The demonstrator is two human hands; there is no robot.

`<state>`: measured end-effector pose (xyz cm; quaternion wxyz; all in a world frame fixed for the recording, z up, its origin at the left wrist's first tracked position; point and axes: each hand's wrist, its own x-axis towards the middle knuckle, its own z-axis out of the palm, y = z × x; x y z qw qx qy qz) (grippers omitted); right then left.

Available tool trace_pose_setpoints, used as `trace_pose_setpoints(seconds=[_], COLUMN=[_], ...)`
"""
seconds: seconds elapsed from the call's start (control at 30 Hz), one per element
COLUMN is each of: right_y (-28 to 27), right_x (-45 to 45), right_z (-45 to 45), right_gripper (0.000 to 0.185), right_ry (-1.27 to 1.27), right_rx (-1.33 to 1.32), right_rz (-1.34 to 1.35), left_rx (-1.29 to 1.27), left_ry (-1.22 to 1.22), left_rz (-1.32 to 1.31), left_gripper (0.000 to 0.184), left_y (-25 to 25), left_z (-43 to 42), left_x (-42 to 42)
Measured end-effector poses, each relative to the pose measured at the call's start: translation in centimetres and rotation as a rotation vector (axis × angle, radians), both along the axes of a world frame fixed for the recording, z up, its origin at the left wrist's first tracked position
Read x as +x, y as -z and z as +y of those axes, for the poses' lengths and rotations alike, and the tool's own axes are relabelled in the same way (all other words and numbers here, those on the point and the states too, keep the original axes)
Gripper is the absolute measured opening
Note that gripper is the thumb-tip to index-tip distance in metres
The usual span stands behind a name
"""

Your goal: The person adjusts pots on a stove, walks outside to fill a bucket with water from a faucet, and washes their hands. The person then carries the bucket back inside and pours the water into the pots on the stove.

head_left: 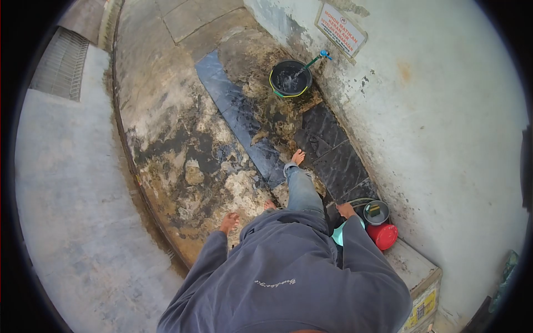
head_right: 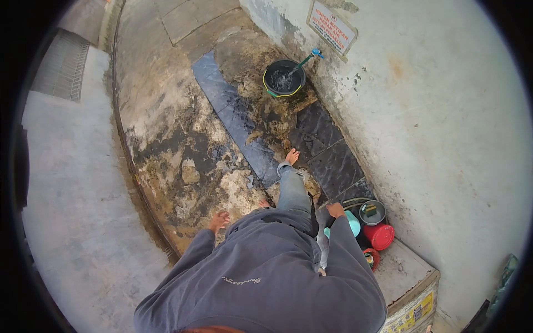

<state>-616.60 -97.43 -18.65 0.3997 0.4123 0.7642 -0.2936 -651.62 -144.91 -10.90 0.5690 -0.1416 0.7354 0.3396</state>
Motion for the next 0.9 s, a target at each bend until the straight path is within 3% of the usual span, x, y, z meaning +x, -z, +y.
trace_pose_setpoints(seconds=[0.1,0.13,0.27,0.5,0.77,0.83,0.9], right_y=[-1.6,-3.1,-6.1,-6.4,-2.9,3.2,1.3], right_x=[-7.8,-11.2,-24.5,-43.4,-52.1,-52.5,-53.6], right_z=[6.3,8.7,17.3,29.0,30.2,29.7,29.2], right_gripper=[0.037,0.038,0.033,0.030,0.032,0.033,0.035], right_ry=[0.023,-0.087,0.294,0.279,0.443,0.603,0.838], right_rx=[0.114,0.030,-0.001,0.020,-0.084,-0.179,-0.282], right_rz=[0.075,0.166,0.335,0.542,0.580,0.568,0.450], left_rx=[-0.126,-0.156,-0.197,-0.150,0.156,0.174,0.172], left_ry=[-0.139,-0.186,-0.198,-0.283,-0.123,-0.069,-0.044], left_rz=[-0.015,-0.042,-0.061,0.058,0.374,0.367,0.315], left_gripper=[0.044,0.044,0.045,0.038,0.040,0.040,0.038], left_y=[-1.3,-2.0,-3.4,-4.4,-3.6,-1.6,1.2], left_z=[0.8,1.1,4.1,15.1,29.4,31.5,34.3], left_x=[-0.8,-1.1,-3.5,-13.0,-27.7,-31.3,-34.5])
